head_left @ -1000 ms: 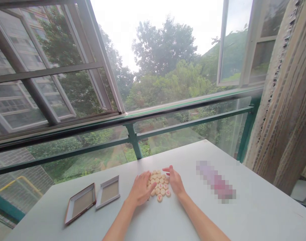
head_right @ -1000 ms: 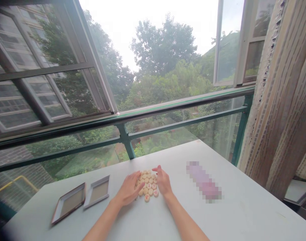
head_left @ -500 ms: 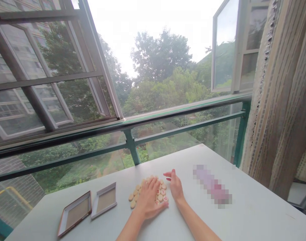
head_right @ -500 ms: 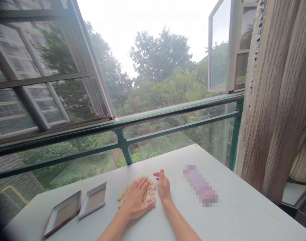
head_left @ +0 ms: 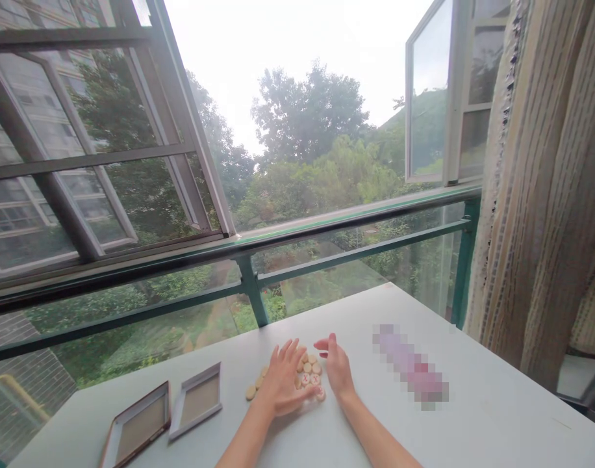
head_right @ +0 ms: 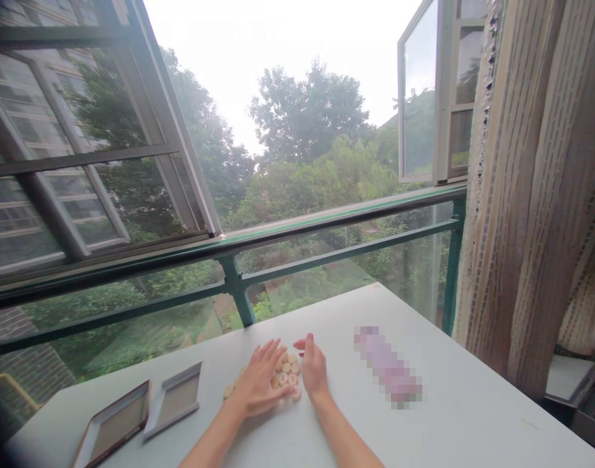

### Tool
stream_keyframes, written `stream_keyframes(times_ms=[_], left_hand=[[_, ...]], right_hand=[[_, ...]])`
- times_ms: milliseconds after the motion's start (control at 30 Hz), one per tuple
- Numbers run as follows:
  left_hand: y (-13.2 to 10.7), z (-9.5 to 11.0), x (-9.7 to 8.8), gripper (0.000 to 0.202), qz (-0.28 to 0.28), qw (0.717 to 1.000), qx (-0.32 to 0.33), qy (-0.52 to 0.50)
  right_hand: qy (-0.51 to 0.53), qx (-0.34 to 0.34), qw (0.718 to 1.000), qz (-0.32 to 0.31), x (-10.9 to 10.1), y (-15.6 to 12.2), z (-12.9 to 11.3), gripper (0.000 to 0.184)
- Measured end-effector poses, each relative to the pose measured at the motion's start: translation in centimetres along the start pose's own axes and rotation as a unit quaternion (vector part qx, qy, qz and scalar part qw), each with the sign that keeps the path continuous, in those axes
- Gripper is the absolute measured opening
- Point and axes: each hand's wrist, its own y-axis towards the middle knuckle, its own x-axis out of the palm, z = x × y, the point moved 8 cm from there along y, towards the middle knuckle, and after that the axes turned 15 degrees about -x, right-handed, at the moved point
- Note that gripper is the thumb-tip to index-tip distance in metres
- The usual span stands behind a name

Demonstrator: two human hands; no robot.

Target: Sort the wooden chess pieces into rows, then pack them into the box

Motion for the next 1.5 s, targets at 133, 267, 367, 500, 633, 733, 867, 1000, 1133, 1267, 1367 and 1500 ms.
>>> stream_keyframes(times_ms=[133, 267, 367, 500, 633, 733, 867, 1000, 1133, 1267, 1367, 1500], left_hand=[[0.8, 0.8, 0.6, 0.075, -0.009, 1.0, -0.004, -0.007], [1.1, 0.7, 1.3, 0.075, -0.008, 0.999, -0.034, -0.006], [0.8, 1.0, 1.1, 0.069, 0.002, 0.999, -0.04, -0.012], [0.0, 1.8, 1.0, 0.07, -0.001, 0.999, -0.039, -0.016], [-0.8, 3.1, 1.8, 0.085, -0.023, 1.0, -0.017, -0.005], [-0.9, 3.3, 2.0, 0.083, -0.015, 1.0, -0.022, -0.007], [-0.8, 3.3, 1.9, 0.069, -0.002, 0.999, -0.034, -0.016], [-1.0, 3.5, 1.7, 0.058, 0.01, 0.999, -0.028, -0.02], [-1.1, 3.3, 1.3, 0.059, 0.023, 0.999, -0.015, -0.022], [-0.4, 0.3, -0.4, 0.066, 0.064, 0.996, -0.062, -0.03], [0.1, -3.7, -1.1, 0.075, 0.073, 0.985, -0.151, -0.041], [-0.2, -5.7, -0.1, 0.07, 0.022, 0.991, -0.11, -0.071]], right_hand=[[0.001, 0.003, 1.0, 0.023, -0.4, 0.1, -0.1, 0.07], [-0.002, 0.007, 0.999, 0.047, -0.9, 0.3, 0.0, 0.069], [-0.001, 0.008, 0.999, 0.052, -1.0, 0.3, 0.3, 0.069], [-0.003, 0.009, 0.998, 0.056, -1.1, 0.3, 0.6, 0.068], [-0.009, 0.008, 0.998, 0.06, -1.2, 0.3, 0.9, 0.068], [-0.013, 0.009, 0.998, 0.06, -1.3, 0.3, 1.0, 0.068], [-0.019, 0.016, 0.998, 0.053, -1.2, 0.3, 0.9, 0.069], [-0.028, 0.02, 0.998, 0.048, -1.3, 0.2, 0.5, 0.069], [-0.038, 0.017, 0.998, 0.042, -1.2, 0.1, 0.0, 0.068], [-0.044, 0.019, 0.998, 0.031, -0.9, 0.0, 0.1, 0.069], [-0.05, 0.018, 0.998, 0.025, -0.6, 0.0, 0.3, 0.07], [-0.062, 0.003, 0.998, 0.008, -0.3, 0.0, 0.3, 0.071]])
